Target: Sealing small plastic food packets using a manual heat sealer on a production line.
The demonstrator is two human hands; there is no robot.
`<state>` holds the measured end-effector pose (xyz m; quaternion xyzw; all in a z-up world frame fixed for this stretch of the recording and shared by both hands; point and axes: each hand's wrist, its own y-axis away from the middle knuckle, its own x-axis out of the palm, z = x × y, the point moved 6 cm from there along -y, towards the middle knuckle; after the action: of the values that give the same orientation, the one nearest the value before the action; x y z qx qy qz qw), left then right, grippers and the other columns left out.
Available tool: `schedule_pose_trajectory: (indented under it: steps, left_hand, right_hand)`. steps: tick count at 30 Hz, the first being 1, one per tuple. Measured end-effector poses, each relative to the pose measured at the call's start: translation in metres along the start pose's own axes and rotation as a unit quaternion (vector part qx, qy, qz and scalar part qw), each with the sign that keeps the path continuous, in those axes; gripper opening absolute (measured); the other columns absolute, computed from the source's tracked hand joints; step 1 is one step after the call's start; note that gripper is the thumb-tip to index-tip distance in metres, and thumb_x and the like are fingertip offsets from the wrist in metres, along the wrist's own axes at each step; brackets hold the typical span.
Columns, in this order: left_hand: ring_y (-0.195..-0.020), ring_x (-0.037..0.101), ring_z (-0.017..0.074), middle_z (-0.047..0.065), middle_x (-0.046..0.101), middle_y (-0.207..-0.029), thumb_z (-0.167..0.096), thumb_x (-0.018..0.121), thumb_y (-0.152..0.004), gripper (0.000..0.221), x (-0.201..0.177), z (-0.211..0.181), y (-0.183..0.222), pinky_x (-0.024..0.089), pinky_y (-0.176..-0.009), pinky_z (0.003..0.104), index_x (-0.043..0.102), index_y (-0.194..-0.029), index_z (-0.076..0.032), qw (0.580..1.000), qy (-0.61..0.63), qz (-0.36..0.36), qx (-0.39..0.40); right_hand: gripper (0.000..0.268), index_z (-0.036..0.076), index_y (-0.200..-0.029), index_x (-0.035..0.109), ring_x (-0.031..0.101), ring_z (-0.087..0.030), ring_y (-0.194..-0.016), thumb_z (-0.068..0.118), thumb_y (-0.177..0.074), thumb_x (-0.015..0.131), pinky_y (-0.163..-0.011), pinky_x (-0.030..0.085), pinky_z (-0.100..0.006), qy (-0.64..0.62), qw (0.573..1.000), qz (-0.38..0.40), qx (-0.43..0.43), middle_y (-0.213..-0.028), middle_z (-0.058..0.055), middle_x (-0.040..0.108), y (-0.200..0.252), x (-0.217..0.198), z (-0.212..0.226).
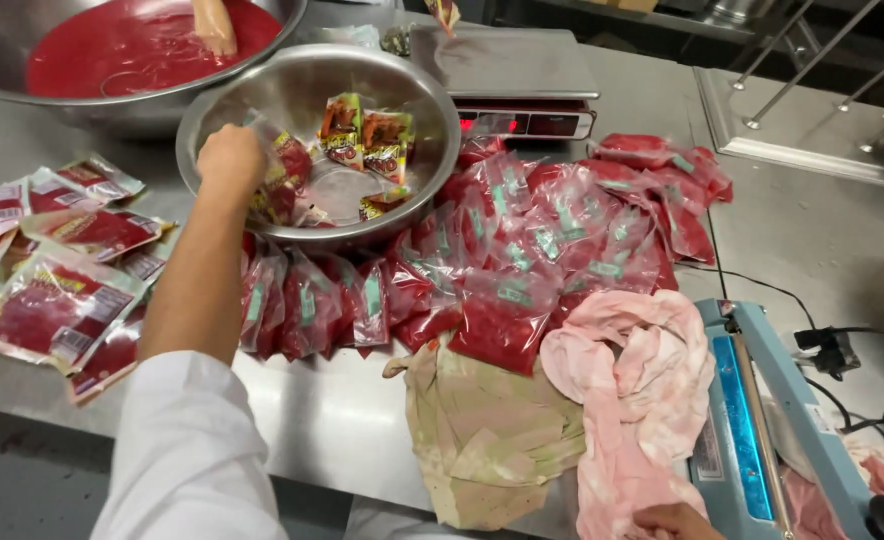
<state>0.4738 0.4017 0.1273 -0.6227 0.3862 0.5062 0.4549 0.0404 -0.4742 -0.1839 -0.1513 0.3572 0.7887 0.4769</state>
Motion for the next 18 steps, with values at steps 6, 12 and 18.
schedule_pose_trajectory:
  steps: [6,12,18]
  left_hand:
    - [-0.082,0.075,0.0438,0.019,0.075,-0.094,0.008,0.054,-0.09,0.025,-0.154,-0.083,0.097,0.061,-0.06,0.053,0.074,-0.104,-0.001,0.973,-0.088,-0.08,0.198]
    - [-0.08,0.074,0.0275,0.015,0.072,-0.104,-0.006,0.07,-0.096,0.02,-0.244,-0.165,0.233,0.069,-0.061,0.038,0.068,-0.116,-0.005,0.918,-0.014,-0.113,0.38]
    - [-0.084,0.072,0.0261,0.006,0.066,-0.095,-0.008,0.059,-0.094,0.016,-0.153,-0.231,0.355,0.059,-0.065,0.034,0.06,-0.11,-0.013,0.769,0.101,-0.225,0.59]
  right_hand:
    - [0.03,0.008,-0.088,0.087,0.078,-0.012,-0.087,0.014,-0.094,0.058,-0.077,0.061,-0.023,-0.06,0.975,-0.213,0.022,-0.09,-0.004,0.083,0.038,-0.043,0.387]
    - [0.025,0.007,-0.104,0.078,0.076,-0.018,-0.095,0.008,-0.092,0.056,-0.085,0.061,-0.031,-0.027,0.962,-0.227,-0.15,-0.1,-0.007,0.081,-0.012,-0.065,0.471]
    - [0.022,0.005,-0.115,0.072,0.071,-0.033,-0.099,0.008,-0.094,0.065,-0.085,0.058,-0.045,-0.039,0.913,-0.291,-0.282,-0.101,-0.017,0.073,-0.042,-0.052,0.518]
